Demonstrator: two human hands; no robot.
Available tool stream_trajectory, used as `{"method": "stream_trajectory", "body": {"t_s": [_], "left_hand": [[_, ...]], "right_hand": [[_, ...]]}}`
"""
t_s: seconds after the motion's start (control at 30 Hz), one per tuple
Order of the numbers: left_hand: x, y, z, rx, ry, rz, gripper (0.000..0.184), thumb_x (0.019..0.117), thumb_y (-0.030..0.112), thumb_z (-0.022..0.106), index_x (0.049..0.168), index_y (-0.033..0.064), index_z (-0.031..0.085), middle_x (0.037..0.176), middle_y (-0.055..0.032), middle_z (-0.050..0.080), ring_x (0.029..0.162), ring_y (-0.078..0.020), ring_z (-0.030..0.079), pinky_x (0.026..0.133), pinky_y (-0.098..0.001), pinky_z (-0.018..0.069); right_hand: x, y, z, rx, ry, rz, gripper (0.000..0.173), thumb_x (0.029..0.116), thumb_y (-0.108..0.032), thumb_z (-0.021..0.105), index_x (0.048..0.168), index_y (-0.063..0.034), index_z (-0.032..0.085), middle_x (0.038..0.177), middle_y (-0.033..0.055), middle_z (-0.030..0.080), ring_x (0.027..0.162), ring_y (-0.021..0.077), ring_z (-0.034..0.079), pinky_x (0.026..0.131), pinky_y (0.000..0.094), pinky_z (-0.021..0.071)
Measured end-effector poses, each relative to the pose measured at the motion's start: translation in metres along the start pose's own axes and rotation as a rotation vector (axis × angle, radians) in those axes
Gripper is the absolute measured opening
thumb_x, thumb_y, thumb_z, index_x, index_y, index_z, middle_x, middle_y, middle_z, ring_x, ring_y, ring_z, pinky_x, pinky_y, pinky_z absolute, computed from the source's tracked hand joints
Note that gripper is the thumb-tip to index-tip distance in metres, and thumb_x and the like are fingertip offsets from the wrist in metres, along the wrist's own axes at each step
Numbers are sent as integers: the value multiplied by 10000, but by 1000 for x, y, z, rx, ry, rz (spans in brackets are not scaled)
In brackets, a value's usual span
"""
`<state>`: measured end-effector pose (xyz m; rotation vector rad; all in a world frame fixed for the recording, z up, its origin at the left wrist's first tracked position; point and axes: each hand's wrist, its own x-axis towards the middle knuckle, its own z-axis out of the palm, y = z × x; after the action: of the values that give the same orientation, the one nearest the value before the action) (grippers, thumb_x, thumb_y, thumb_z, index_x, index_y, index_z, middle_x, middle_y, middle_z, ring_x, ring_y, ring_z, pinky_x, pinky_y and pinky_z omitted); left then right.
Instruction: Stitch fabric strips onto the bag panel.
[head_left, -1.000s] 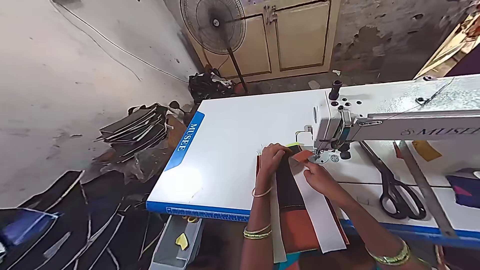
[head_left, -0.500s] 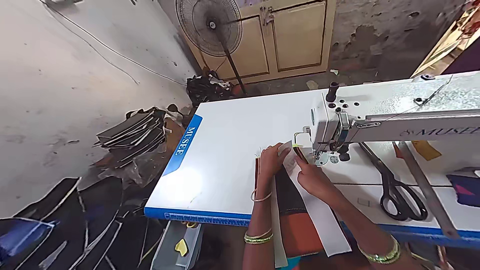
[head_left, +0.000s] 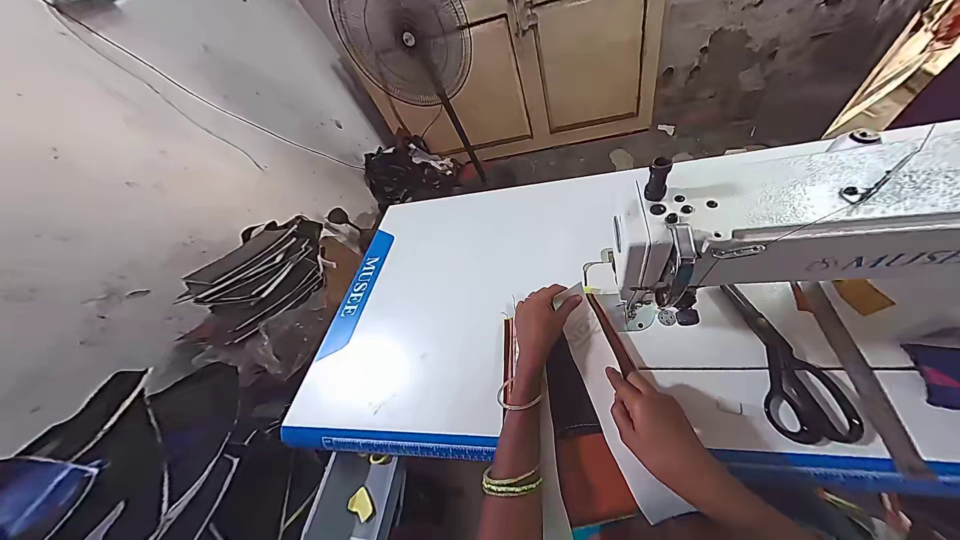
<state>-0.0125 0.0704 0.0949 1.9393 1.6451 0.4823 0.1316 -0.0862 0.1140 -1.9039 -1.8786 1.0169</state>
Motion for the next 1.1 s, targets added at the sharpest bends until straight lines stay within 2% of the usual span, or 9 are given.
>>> {"method": "stream_trajectory", "body": {"t_s": [0.1,0.23,0.3,0.4,0.53,0.67,0.77,0.87,1.1], "left_hand": [[-2,0,2,26,40,31,397,1005,378,633,1205,47,726,1146,-188,725,1135,-365,652,1062,-588,392],[-8,0,17,128,266,131,531,945,367,712,1302,-17,627,1180,-280,655,1102,-462,634,956,-605,463],[-9,-4,23,174,373,236,448,925,335,730,1188,-27,701,1134,-290,647,1030,-472,643,862,-586,512],[-7,-8,29,258,417,359,295,960,294,674,945,21,786,955,-206,709,905,-404,682,770,-550,517],[-12,-6,29,271,379,336,287,997,262,621,982,28,787,973,-178,748,921,-401,713,785,-568,527],[-29,8,22,291,221,251,346,1021,263,560,1184,28,753,1189,-205,714,1124,-417,665,922,-561,512],[-38,5,31,289,240,262,394,1029,271,538,1276,13,704,1282,-224,675,1209,-435,623,961,-530,514],[-44,0,42,280,300,292,404,1031,280,530,1304,31,694,1304,-228,665,1223,-452,610,957,-523,520],[-85,10,69,240,338,456,371,984,250,582,1241,28,732,1255,-201,700,1183,-432,648,1006,-532,516]], "right_hand": [[-14,11,14,-49,153,-101,427,981,-11,500,1392,71,582,1099,278,669,788,367,700,674,457,571],[-19,17,17,-59,212,-128,416,962,13,516,1363,77,606,1043,275,673,731,353,694,636,446,570],[-19,16,16,-60,204,-127,412,964,15,513,1360,78,607,1057,279,674,734,354,696,644,448,571],[-18,15,14,-56,168,-104,415,982,0,503,1383,69,591,1087,277,667,750,350,694,664,441,572],[-19,15,13,-59,158,-107,434,980,-1,495,1401,68,574,1091,264,674,783,349,695,682,440,571],[-20,19,19,-74,236,-174,413,956,20,521,1353,83,612,1029,261,690,754,357,704,648,447,577],[-21,17,14,-78,150,-137,421,988,4,493,1394,81,573,1088,268,679,824,372,705,706,456,577],[-26,12,5,-96,0,-53,449,1027,-18,448,1466,63,497,1205,273,645,950,385,694,812,460,564],[-80,29,1,-45,-74,-94,436,1013,-43,489,1422,103,529,1156,323,667,931,459,706,803,555,565]]}}
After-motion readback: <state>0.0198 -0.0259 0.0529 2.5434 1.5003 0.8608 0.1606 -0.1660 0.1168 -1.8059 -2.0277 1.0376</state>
